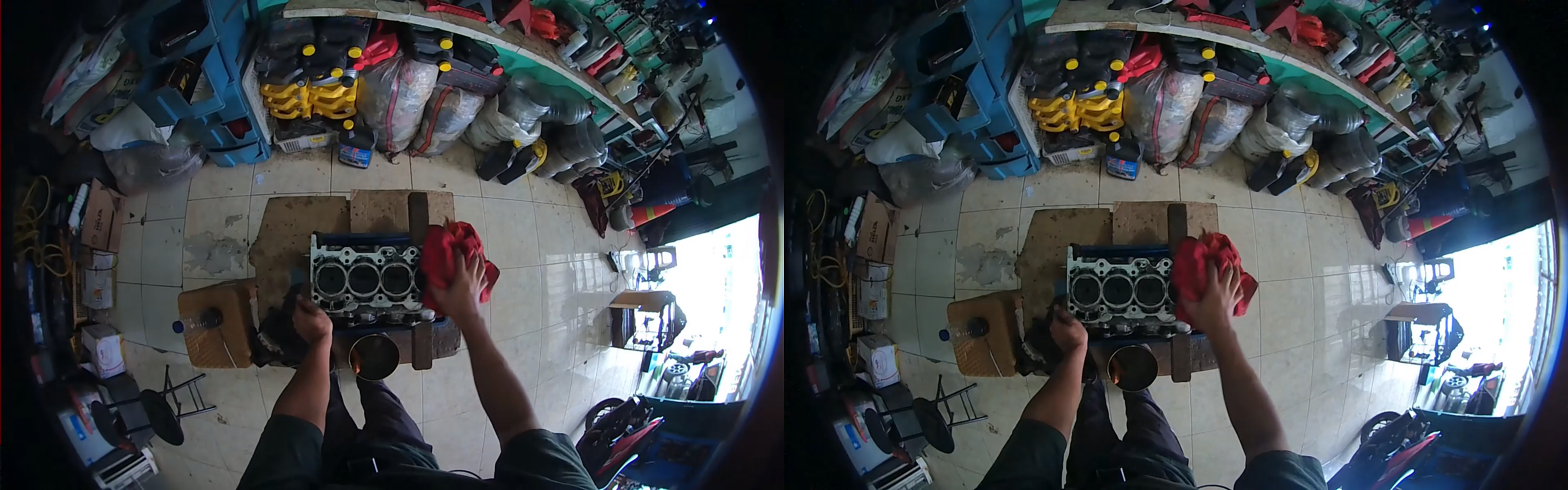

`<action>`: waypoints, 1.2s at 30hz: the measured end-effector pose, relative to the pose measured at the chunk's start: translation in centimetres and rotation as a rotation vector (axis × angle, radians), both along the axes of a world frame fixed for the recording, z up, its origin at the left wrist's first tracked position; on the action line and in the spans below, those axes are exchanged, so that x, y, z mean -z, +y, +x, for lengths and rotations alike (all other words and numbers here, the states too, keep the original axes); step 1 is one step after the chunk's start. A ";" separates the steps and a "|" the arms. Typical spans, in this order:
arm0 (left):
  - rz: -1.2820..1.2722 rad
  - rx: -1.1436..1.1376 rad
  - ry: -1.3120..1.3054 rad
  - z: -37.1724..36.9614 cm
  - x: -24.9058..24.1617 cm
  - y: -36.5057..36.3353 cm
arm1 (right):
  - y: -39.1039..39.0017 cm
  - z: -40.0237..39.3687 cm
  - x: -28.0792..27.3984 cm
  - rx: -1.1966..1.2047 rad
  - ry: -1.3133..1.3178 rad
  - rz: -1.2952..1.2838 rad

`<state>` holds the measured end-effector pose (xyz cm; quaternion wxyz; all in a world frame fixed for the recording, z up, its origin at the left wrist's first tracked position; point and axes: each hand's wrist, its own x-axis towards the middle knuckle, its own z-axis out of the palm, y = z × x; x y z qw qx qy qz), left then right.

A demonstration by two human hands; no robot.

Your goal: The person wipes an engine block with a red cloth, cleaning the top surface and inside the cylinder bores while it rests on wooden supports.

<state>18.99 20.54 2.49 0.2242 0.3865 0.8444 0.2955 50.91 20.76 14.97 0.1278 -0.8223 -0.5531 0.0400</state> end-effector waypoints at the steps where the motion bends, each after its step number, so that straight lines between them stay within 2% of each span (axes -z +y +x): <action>1: 0.023 0.009 -0.009 0.0 0.4 0.1 | -0.2 -1.4 -0.2 -0.031 -0.015 0.071; 4: 0.039 0.005 -0.005 -0.1 0.4 -0.1 | -0.8 -1.1 1.9 -0.009 0.035 0.182; 6: 0.026 0.020 -0.052 -0.1 -0.2 0.0 | -1.3 0.7 4.3 -0.043 0.039 0.177; 9: 0.028 0.016 -0.054 0.0 0.4 0.0 | -1.1 2.7 4.6 -0.067 0.066 0.161; 11: -0.028 0.043 -0.073 -0.5 0.1 0.2 | 0.2 4.1 5.5 0.145 0.150 0.369; 13: 0.109 0.167 -0.150 -1.2 1.3 -0.5 | 1.1 1.7 0.8 0.180 0.184 0.394; 14: 0.137 0.314 -0.240 -2.3 1.5 -1.1 | 1.4 -0.2 -1.7 0.225 0.216 0.419; 15: 0.135 0.307 -0.235 -3.0 1.4 -2.0 | 1.3 -2.1 -2.7 0.219 0.223 0.417; 17: 0.301 0.622 0.000 -4.3 0.5 -3.8 | 0.4 -6.6 -3.5 -0.097 0.263 0.413; 18: 0.242 0.650 -0.147 -4.9 -0.6 -4.1 | -0.1 -8.9 -3.4 -0.251 0.228 0.330; 19: 0.240 0.650 -0.142 -5.7 -1.4 -4.1 | -0.6 -11.5 -3.3 -0.401 0.191 0.245; 21: -0.043 0.828 -0.248 -6.9 -2.5 -3.6 | 0.1 -18.4 -4.0 -0.509 0.295 -0.203; 22: -0.021 1.100 0.079 -8.7 2.4 -4.7 | 0.3 -21.5 -3.2 -0.590 0.204 -0.290; 23: -0.022 1.098 0.081 -9.3 3.0 -4.8 | 0.5 -23.9 -2.2 -0.669 0.113 -0.376; 24: 0.057 1.095 -0.012 -9.7 3.2 -4.6 | 0.1 -25.5 0.0 -0.671 0.113 -0.373; 26: 0.139 1.092 -0.104 -10.4 4.0 -4.4 | -1.3 -27.1 4.3 -0.811 -0.259 -0.103; 27: 0.122 1.070 -0.370 -10.7 4.6 -4.2 | -1.0 -27.0 3.1 -0.808 -0.261 -0.100; 28: 0.102 1.033 -0.638 -11.0 4.9 -4.2 | -0.5 -26.5 0.9 -0.881 -0.207 -0.204; 29: 0.103 1.036 -0.641 -11.5 4.6 -4.4 | -0.4 -26.0 -0.6 -0.950 -0.152 -0.309; 30: 0.132 1.225 -0.140 -12.1 4.5 -4.7 | -0.5 -25.5 -0.9 -0.948 -0.157 -0.311; 31: 0.155 1.360 0.377 -12.6 4.4 -5.1 | -0.8 -25.0 -1.2 -0.970 -0.051 -0.228; 32: 0.157 1.360 0.375 -12.8 4.3 -5.2 | -0.9 -24.6 -1.5 -0.989 0.056 -0.141; 33: 0.141 1.354 0.304 -13.1 5.6 -5.1 | -0.6 -24.2 -1.2 -0.988 0.052 -0.136; 35: 0.126 1.349 0.231 -12.6 5.2 -4.6 | -0.2 -23.1 1.2 -1.093 -0.010 -0.162; 36: 0.039 1.357 0.264 -11.8 3.1 -3.9 | -0.3 -22.5 3.4 -1.091 -0.012 -0.162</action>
